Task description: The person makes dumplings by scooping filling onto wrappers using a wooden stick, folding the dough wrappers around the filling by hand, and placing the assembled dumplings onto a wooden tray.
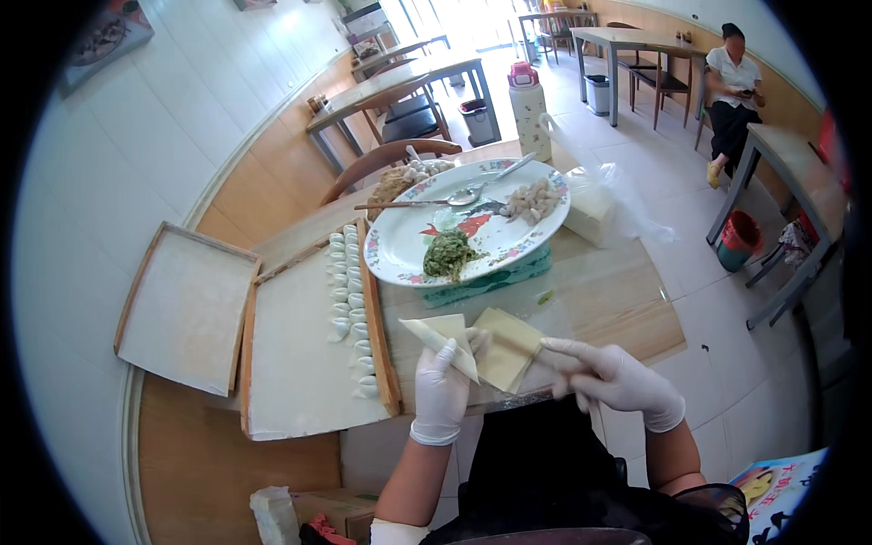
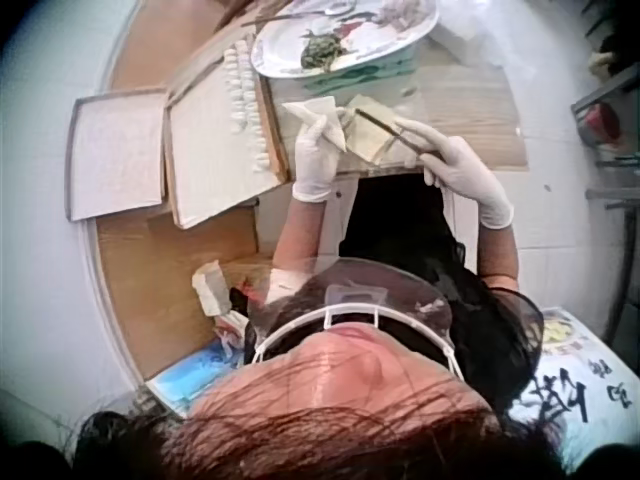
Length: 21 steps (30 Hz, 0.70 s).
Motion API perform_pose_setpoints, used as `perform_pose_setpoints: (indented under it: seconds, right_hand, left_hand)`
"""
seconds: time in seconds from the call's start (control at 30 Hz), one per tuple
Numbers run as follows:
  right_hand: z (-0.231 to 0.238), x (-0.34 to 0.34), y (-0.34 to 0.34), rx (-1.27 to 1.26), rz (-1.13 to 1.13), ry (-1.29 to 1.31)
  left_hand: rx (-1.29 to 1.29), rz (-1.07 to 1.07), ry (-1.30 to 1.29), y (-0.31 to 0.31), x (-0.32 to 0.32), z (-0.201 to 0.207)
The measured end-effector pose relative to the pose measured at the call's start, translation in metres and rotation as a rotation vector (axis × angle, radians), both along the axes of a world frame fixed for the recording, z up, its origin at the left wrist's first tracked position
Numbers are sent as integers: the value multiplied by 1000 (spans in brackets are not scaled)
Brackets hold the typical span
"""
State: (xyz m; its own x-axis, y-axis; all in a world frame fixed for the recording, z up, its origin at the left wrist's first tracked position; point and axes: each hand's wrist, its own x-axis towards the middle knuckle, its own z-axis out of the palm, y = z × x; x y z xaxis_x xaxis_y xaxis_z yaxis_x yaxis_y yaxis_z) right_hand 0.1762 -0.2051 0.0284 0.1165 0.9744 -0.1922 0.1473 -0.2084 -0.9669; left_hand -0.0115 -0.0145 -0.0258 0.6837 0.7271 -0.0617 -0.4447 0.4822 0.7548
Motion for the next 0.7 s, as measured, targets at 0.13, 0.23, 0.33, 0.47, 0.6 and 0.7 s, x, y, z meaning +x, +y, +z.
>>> perform_pose_setpoints:
  seconds: [0.13,0.23,0.33,0.47,0.6,0.7]
  right_hand:
    - [-28,-17,35,670,-208,-1110]
    - [-41,-21,51,747,-181,-1173]
    - [-48,-20,52,831,-204,-1026]
    - [-36,-34,44,875,-144,-920]
    - [-30,-32,57,915,-98,-852]
    - [-36,-31,60,661,-106,-573]
  left_hand:
    - [-166,-221,-85,-26,23,1]
    - [-276,-520,-316,-16,11,-7]
    - [-109,-383,88,-9,9,10]
    - [249,-231,509,11,10,8]
    - [616,-68,576,2,16,20]
    - [1101,68,576,-6,6,27]
